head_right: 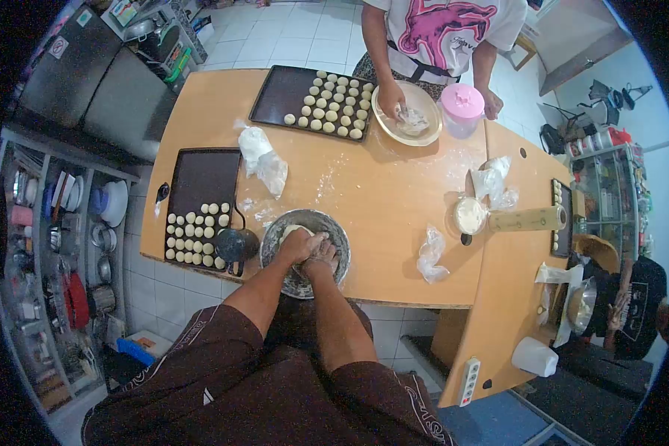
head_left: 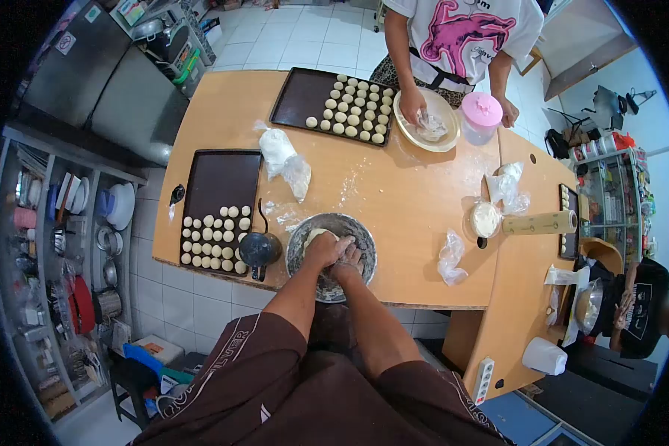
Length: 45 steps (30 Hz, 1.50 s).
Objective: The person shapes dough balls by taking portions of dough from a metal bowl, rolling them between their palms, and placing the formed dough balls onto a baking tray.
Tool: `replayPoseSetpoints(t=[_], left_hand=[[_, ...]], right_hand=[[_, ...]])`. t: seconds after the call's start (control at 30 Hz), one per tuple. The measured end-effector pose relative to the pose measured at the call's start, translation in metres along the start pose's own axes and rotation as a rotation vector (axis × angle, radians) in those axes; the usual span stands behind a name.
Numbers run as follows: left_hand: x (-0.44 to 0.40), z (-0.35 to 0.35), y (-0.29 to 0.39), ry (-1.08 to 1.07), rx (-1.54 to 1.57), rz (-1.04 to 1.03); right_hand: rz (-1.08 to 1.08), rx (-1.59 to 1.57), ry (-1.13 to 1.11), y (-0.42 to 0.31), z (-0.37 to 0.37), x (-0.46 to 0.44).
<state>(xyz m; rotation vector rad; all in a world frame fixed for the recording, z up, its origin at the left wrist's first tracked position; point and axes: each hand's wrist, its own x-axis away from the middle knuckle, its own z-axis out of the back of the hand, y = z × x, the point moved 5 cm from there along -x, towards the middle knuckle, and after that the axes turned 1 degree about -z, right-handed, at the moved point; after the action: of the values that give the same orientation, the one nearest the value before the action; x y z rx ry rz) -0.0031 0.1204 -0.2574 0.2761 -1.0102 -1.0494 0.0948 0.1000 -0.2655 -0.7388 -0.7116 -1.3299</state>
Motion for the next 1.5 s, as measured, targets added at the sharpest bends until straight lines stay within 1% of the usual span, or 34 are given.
replayPoseSetpoints(t=[0.07, 0.17, 0.27, 0.37, 0.4, 0.5, 0.6, 0.7, 0.8, 0.87, 0.9, 1.03, 1.1, 1.3, 1.4, 1.5], left_hand=[[-0.002, -0.003, -0.004, -0.007, 0.015, -0.016], [-0.004, -0.006, -0.008, 0.005, 0.032, -0.012], [-0.008, -0.009, -0.013, 0.008, 0.034, -0.023], [-0.007, -0.007, -0.013, 0.026, 0.019, -0.014], [-0.006, -0.005, -0.012, 0.032, 0.01, -0.007], [-0.002, -0.004, -0.012, 0.054, 0.127, -0.026], [0.005, 0.003, -0.002, 0.067, 0.069, -0.042], [-0.005, -0.004, -0.01, 0.022, 0.067, -0.11], [-0.002, -0.003, -0.011, 0.015, 0.098, -0.063], [0.004, 0.001, -0.004, 0.04, 0.124, -0.112], [0.006, 0.003, -0.002, 0.052, 0.135, -0.134], [-0.002, -0.004, -0.013, 0.066, 0.129, -0.088], [0.011, 0.006, -0.001, 0.075, 0.14, -0.06], [-0.009, -0.005, -0.014, 0.097, 0.018, -0.212], [-0.008, -0.004, -0.015, 0.057, 0.129, -0.183], [0.012, 0.011, 0.0, 0.128, 0.227, -0.129]], right_hand=[[0.004, -0.017, 0.041, -0.001, 0.003, 0.004], [-0.014, -0.022, -0.023, -0.003, 0.01, 0.008], [-0.003, -0.017, 0.05, -0.005, 0.01, 0.008], [-0.023, -0.097, -0.003, -0.006, 0.011, 0.005], [-0.023, -0.088, 0.002, -0.008, 0.013, 0.007], [-0.031, -0.077, 0.022, -0.008, 0.017, 0.017], [-0.035, -0.078, 0.052, -0.008, 0.019, 0.016], [-0.035, -0.075, 0.067, -0.007, 0.009, 0.004], [-0.027, -0.053, 0.083, -0.006, 0.007, 0.004], [-0.019, -0.04, 0.099, -0.007, 0.009, 0.008], [-0.016, -0.047, 0.093, -0.007, 0.01, 0.009], [-0.012, -0.111, 0.027, -0.007, 0.012, 0.006], [-0.008, -0.115, 0.005, -0.007, 0.009, 0.003], [-0.018, -0.054, 0.085, -0.008, 0.004, 0.001], [-0.01, -0.076, 0.089, -0.009, 0.009, 0.0], [0.0, -0.05, 0.105, -0.011, 0.009, 0.0]])
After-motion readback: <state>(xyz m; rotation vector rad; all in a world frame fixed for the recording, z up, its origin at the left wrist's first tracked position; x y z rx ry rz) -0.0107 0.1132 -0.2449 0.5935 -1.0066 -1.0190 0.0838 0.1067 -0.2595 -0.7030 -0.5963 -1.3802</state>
